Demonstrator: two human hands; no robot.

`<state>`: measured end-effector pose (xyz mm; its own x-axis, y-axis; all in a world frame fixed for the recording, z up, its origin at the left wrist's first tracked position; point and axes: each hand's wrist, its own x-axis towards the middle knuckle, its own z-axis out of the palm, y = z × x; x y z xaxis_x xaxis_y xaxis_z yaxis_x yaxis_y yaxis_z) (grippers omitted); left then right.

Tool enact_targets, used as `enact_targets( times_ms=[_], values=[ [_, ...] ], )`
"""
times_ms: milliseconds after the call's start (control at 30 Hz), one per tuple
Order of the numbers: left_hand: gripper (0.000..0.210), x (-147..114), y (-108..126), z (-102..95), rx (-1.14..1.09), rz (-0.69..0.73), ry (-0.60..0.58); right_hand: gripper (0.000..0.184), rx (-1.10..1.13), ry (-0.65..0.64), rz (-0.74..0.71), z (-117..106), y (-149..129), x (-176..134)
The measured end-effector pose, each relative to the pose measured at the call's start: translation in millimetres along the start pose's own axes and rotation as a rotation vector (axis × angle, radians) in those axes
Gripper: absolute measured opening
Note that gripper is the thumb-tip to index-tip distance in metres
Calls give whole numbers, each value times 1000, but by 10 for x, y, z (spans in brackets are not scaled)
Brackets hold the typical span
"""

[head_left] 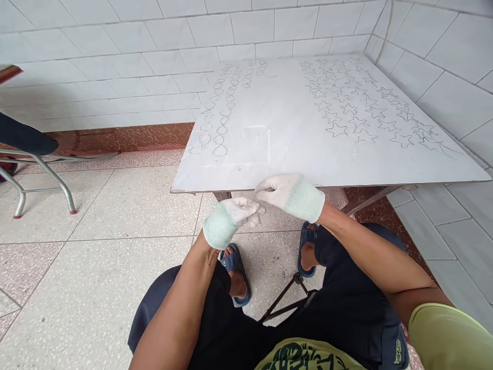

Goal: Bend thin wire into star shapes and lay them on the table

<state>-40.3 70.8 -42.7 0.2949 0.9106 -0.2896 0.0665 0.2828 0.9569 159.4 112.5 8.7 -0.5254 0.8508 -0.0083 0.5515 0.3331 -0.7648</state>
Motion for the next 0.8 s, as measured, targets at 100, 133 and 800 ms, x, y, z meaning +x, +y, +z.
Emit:
enact_targets(
  times_ms=[100,133,800],
  values=[
    [46,11,-13,7,36,9,15,17,-153,-45,7,-18,-74,-21],
    [44,6,-13,14,51,23,28,20,-214,-60,1,-15,-87,-32],
    [50,1,-7,-48,-103,56,54,28,-131,91,11,221,-37,-65]
  ],
)
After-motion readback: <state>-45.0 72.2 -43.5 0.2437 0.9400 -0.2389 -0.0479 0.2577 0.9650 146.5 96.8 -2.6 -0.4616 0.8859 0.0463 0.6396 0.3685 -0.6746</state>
